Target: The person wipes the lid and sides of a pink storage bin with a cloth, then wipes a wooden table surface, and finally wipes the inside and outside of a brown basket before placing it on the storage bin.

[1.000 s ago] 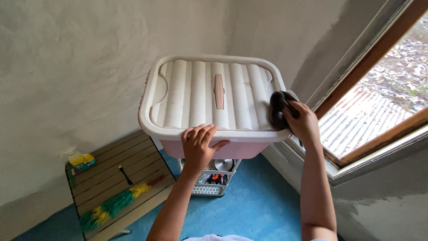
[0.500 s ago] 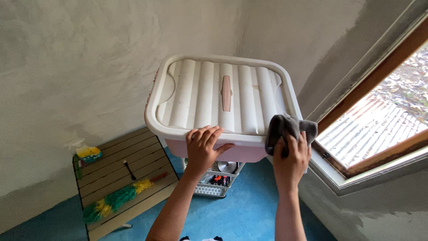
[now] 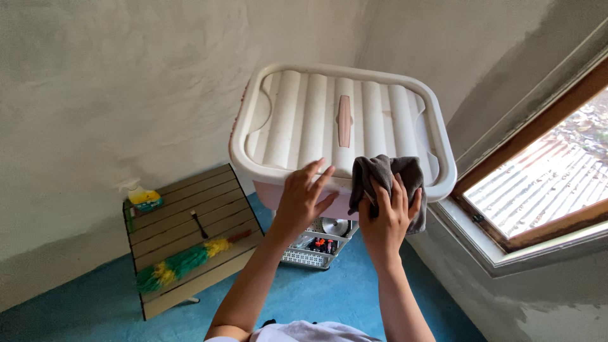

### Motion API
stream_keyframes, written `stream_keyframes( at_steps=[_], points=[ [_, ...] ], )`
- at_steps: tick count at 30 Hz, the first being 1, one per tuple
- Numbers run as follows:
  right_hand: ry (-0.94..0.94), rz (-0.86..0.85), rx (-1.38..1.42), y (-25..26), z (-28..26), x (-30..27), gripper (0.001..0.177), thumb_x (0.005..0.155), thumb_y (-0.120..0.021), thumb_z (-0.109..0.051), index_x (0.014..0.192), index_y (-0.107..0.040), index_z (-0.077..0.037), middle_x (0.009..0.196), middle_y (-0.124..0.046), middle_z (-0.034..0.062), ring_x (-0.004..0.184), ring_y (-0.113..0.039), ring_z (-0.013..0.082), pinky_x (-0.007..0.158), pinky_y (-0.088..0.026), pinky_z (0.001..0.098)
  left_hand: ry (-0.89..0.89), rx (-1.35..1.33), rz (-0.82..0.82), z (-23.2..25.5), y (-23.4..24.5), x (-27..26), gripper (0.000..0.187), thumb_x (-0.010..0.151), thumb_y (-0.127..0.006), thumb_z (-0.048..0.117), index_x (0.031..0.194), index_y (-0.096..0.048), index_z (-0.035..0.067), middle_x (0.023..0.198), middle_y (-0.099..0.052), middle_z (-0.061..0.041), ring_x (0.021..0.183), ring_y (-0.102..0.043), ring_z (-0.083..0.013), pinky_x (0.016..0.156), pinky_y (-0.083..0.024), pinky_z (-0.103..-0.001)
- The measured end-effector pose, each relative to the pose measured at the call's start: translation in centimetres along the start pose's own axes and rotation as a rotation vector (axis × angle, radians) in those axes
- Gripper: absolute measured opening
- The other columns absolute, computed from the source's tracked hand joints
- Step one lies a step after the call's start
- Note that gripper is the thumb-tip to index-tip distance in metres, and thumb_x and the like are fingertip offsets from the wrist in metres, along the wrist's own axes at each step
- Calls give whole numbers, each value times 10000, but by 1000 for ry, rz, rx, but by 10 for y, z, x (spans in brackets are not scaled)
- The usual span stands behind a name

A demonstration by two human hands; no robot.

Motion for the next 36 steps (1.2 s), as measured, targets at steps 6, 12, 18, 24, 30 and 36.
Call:
stream_keyframes(
  at_steps=[6, 12, 18, 24, 30, 36],
  points=[
    [34, -23, 3, -9, -23, 2, 437, 896, -701, -140, 1330, -652, -120, 1409, -604, 155, 1421, -512, 326, 1267, -175, 588, 76, 66, 85, -32, 27, -14, 551, 1023, -684, 435, 1422, -542, 81, 1525, -484, -178, 1423, -487, -299, 1234, -402, -498],
    [68, -28, 33, -23, -53, 3, 406, 897, -694, -145, 1301, -667, -107, 1397, -614, 150, 1406, -527, 322, 1261, -188, 582, 178, 173, 158, -77, 70, -25, 753, 929, -631, 621, 1394, -555, 33, 1519, -483, -201, 1400, -494, -347, 1148, -410, -519],
    [96, -71, 7, -35, -76, 14, 357, 891, -706, -177, 1239, -682, -99, 1329, -653, 162, 1315, -588, 314, 1231, -251, 569, 241, 109, 138, -95, 69, -42, 786, 938, -667, 592, 1451, -546, 10, 1581, -479, -172, 1426, -476, -280, 1119, -440, -483],
    [171, -144, 13, -57, -104, 29, 345, 885, -695, -210, 1207, -686, -90, 1259, -686, 150, 1174, -656, 317, 1168, -318, 580, 254, 62, 95, -101, 64, -52, 458, 1127, -463, 265, 1535, -509, 60, 1649, -437, -118, 1559, -389, -254, 1265, -355, -512],
    [164, -320, 19, -87, -132, 56, 328, 888, -687, -238, 1187, -701, -102, 1154, -703, 142, 1073, -672, 339, 1079, -385, 609, 284, -12, 0, -102, 77, -50, 492, 1102, -453, 225, 1556, -442, 37, 1641, -412, -146, 1542, -366, -290, 1246, -267, -509],
    [138, -576, 93, -135, -134, 87, 365, 967, -602, -271, 1292, -619, -104, 1312, -643, 160, 1117, -659, 378, 1064, -349, 696, 266, -28, 24, -100, 76, -47, 516, 1083, -502, 229, 1565, -431, 59, 1644, -395, -140, 1535, -357, -302, 1238, -266, -514]
  ],
)
Point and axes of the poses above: each hand's wrist, its own x-axis towards the middle knuckle, its own y-axis out of the back of the hand, z = x × y, the point moved 3 cm from there along x, towards the middle knuckle
